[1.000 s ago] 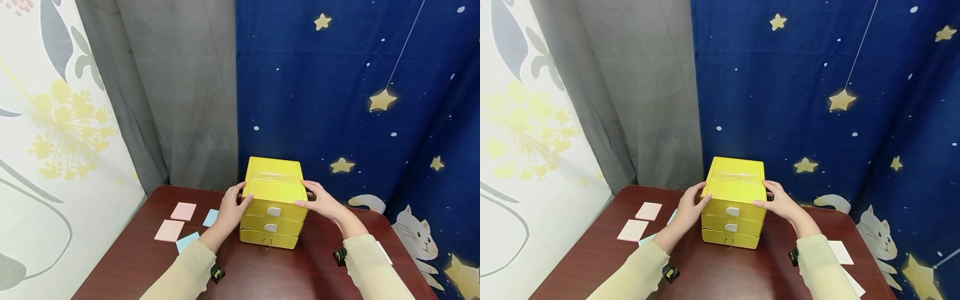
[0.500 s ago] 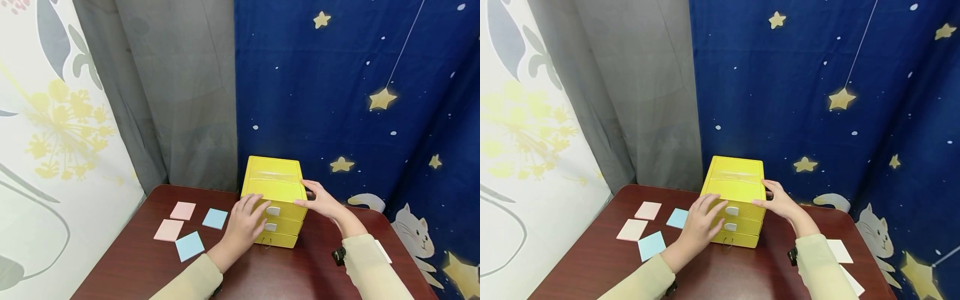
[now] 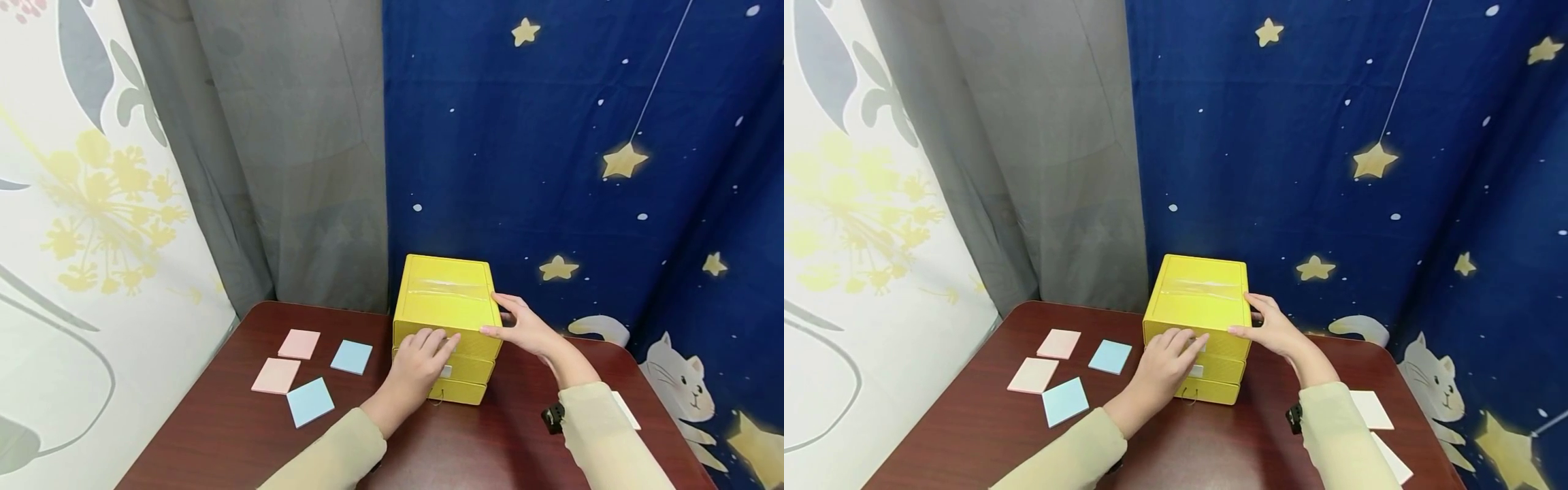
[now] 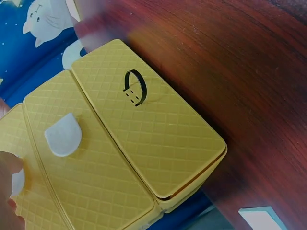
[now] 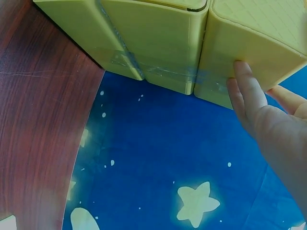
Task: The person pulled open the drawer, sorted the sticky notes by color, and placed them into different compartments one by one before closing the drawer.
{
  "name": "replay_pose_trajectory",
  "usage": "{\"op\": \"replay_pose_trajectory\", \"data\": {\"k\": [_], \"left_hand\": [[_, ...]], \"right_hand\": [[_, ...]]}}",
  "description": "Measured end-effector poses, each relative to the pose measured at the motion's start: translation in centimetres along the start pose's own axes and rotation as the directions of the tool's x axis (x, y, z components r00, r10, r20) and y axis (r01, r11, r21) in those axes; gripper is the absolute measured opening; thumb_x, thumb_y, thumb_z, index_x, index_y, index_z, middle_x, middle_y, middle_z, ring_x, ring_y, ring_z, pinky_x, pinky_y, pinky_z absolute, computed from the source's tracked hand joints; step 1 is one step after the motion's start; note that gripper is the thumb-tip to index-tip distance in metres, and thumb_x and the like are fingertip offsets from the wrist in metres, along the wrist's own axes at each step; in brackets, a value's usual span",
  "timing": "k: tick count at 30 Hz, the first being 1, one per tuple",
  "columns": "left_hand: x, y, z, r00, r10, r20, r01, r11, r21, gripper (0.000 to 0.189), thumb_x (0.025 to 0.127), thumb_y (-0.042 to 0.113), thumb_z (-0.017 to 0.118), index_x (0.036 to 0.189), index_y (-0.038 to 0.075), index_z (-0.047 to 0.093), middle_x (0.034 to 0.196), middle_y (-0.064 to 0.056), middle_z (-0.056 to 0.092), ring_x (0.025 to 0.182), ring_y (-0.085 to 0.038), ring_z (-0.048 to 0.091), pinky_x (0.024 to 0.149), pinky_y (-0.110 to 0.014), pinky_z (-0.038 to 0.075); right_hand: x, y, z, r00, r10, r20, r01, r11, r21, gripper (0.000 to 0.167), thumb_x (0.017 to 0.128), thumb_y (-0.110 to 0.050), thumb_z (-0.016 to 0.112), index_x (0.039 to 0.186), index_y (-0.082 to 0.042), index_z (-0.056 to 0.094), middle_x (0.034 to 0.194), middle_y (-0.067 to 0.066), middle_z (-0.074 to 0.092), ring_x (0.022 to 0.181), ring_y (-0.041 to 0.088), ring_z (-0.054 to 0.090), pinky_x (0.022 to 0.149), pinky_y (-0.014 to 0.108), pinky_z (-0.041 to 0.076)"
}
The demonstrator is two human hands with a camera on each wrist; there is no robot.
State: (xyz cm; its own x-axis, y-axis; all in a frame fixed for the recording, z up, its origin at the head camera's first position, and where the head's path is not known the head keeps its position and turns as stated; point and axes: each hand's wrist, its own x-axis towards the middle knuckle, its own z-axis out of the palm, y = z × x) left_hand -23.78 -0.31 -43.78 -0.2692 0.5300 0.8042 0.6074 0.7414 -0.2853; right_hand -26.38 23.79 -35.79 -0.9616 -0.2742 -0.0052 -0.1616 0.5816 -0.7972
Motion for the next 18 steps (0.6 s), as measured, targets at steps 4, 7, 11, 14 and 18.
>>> {"op": "replay_pose_trajectory", "data": {"k": [4,7,11,14,18], "left_hand": [[0.02,0.06,0.81,1.000,0.010,-0.028,-0.010,1.000,-0.016,0.034,0.099,0.008,0.040,0.118,0.016,0.067,0.101,-0.002,0.061,0.090,-0.017,0.057,0.065,-0.028,0.048],[-0.09,0.10,1.06,1.000,0.011,-0.021,-0.012,0.999,-0.044,0.034,0.099,0.007,0.039,0.118,0.014,0.066,0.102,-0.004,0.059,0.090,-0.018,0.057,0.067,-0.027,0.050],[-0.20,0.19,0.95,1.000,0.008,-0.001,-0.008,0.998,-0.064,0.037,0.102,0.007,0.033,0.121,0.013,0.064,0.104,-0.006,0.058,0.092,-0.019,0.056,0.069,-0.027,0.052],[-0.16,0.21,0.74,1.000,0.004,0.007,-0.004,0.997,-0.077,0.037,0.102,0.005,0.033,0.121,0.013,0.064,0.104,-0.006,0.058,0.094,-0.019,0.055,0.068,-0.025,0.053],[-0.06,0.16,0.66,1.000,0.008,0.016,-0.007,0.996,-0.094,0.031,0.098,0.002,0.044,0.119,0.012,0.063,0.103,-0.005,0.056,0.094,-0.018,0.053,0.066,-0.023,0.052]], "right_hand": [[0.08,0.12,0.10,1.000,0.006,0.001,-0.006,1.000,-0.007,0.094,0.082,-0.038,0.072,0.151,-0.004,0.018,0.152,0.023,0.013,0.132,0.047,0.032,0.098,0.052,0.044],[0.12,0.23,0.16,1.000,0.015,-0.002,-0.015,1.000,-0.005,0.094,0.081,-0.039,0.073,0.151,-0.004,0.019,0.152,0.022,0.014,0.132,0.046,0.033,0.099,0.052,0.043],[0.18,0.33,0.16,1.000,0.016,-0.006,-0.016,1.000,-0.006,0.095,0.081,-0.040,0.073,0.151,-0.004,0.019,0.152,0.022,0.014,0.132,0.046,0.034,0.099,0.052,0.043],[0.24,0.37,0.13,1.000,0.011,-0.007,-0.012,1.000,-0.008,0.095,0.081,-0.041,0.073,0.151,-0.004,0.019,0.152,0.022,0.014,0.131,0.046,0.034,0.098,0.052,0.043],[0.33,0.46,0.10,1.000,0.017,-0.007,-0.017,1.000,-0.007,0.096,0.080,-0.041,0.073,0.151,-0.005,0.019,0.152,0.021,0.014,0.132,0.046,0.034,0.099,0.052,0.043]]}}
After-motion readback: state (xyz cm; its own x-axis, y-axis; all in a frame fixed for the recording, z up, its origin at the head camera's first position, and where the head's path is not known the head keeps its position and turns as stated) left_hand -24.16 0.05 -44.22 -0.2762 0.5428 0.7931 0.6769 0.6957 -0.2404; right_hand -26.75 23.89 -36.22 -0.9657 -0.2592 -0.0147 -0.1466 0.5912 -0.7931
